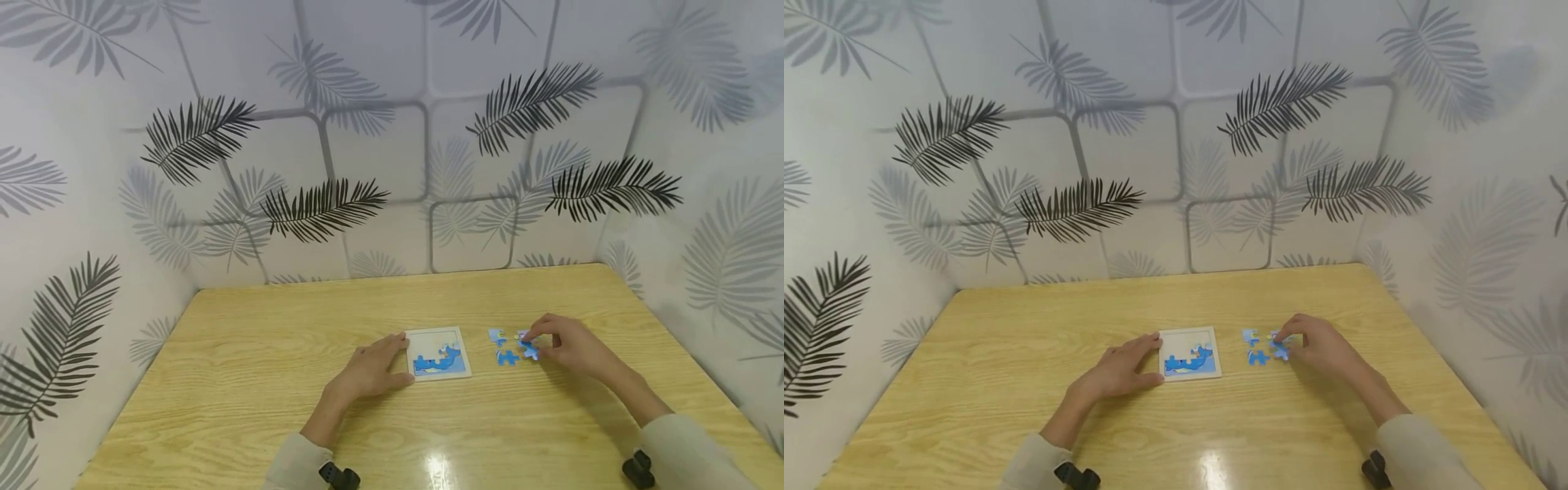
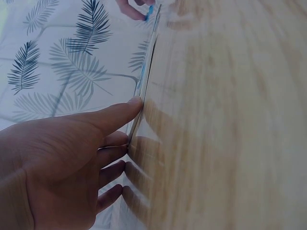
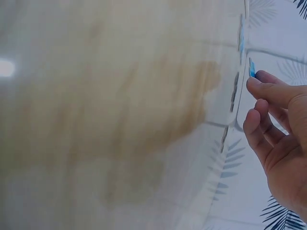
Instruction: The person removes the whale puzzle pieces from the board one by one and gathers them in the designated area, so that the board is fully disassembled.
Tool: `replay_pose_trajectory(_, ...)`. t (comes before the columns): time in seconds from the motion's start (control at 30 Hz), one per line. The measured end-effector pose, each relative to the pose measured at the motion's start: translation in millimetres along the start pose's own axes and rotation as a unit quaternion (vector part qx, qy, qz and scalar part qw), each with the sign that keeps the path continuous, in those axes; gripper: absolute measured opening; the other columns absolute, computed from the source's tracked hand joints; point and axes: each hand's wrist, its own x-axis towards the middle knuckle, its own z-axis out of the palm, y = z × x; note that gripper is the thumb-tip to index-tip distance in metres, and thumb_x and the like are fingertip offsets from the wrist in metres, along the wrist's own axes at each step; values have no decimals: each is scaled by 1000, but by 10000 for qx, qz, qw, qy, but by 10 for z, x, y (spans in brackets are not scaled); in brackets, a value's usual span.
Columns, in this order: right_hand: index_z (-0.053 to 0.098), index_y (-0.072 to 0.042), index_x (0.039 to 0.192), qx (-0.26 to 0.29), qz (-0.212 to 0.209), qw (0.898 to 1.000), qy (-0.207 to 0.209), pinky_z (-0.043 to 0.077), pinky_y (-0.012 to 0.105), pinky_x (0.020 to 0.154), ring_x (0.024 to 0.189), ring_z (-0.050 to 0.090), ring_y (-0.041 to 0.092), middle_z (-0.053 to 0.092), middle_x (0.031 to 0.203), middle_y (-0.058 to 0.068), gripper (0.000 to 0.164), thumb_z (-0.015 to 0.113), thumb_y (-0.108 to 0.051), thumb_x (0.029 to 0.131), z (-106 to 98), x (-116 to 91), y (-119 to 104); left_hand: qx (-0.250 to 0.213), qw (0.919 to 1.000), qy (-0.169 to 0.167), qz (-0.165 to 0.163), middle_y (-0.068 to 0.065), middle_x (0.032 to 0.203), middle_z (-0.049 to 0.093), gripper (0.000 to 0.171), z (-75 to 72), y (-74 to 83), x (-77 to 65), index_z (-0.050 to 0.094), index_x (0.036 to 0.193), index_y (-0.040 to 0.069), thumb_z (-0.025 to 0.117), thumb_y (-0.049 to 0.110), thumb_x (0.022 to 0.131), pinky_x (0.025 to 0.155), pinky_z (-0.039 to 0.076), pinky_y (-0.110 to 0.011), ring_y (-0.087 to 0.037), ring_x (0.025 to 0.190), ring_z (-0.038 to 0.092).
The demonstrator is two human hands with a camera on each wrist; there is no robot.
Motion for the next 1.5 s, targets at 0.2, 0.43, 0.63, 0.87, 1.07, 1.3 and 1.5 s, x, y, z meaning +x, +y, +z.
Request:
replay_pose_trajectory(0.2, 80, -12, 103, 124, 156, 9996, -181, 43, 25, 59, 67, 45, 4, 71, 105, 2, 30, 83, 6, 80, -41, -83, 76, 37, 10000, 23, 31, -10, 167, 36, 72, -17, -6, -1, 43, 158, 8, 70, 38, 100, 118, 26, -61, -33, 155, 31)
replay_pose_trajectory(0.43, 80, -12, 102, 389, 450, 9963, -619, 44, 25, 61, 71, 47, 6, 70, 108, 6, 20, 84, -3, 84, -66, -77, 82, -18, 10000, 54, 48, -11, 167, 36, 72, -9, 1, -3, 43, 158, 7, 71, 36, 99, 118, 26, -62, -34, 154, 32)
replay_pose_trajectory(0.63, 77, -9, 110, 278, 381, 9984, -324, 43, 25, 50, 55, 42, 2, 66, 97, 2, 20, 78, -2, 91, -26, -11, -23, 25, 10000, 21, 76, -12, 166, 37, 71, -28, 30, -25, 43, 158, 6, 71, 36, 99, 117, 27, -63, -35, 153, 33)
replay_pose_trajectory(0.87, 74, -3, 115, 541, 18, 9970, -546, 42, 24, 54, 59, 42, 3, 70, 104, 9, 22, 75, -2, 93, 193, 264, -241, 101, 9999, 40, 114, -13, 167, 36, 71, -34, 21, -27, 42, 158, 6, 69, 37, 100, 117, 27, -64, -37, 154, 33)
replay_pose_trajectory(1.07, 69, -1, 126, 795, -196, 9921, -953, 44, 24, 55, 58, 42, 2, 70, 113, 15, 32, 73, 0, 94, 446, 478, -385, 133, 9999, 12, 84, -9, 168, 34, 73, 38, -43, 25, 41, 159, 9, 68, 40, 99, 118, 26, -62, -34, 155, 30)
replay_pose_trajectory(1.3, 68, -3, 129, 820, -253, 9906, -1066, 43, 25, 55, 57, 42, 4, 68, 119, 15, 34, 68, 5, 95, 604, 683, -570, 155, 9998, 103, 38, -7, 168, 36, 72, 97, -115, 95, 44, 159, 12, 68, 43, 99, 117, 28, -61, -32, 155, 32)
replay_pose_trajectory(1.5, 69, -2, 129, 842, -80, 9871, -1363, 46, 25, 63, 66, 47, 8, 64, 116, 14, 35, 72, 1, 94, 695, 800, -639, 97, 9999, 67, -28, -8, 168, 34, 73, 70, -96, 60, 42, 160, 12, 69, 42, 99, 119, 26, -61, -32, 155, 30)
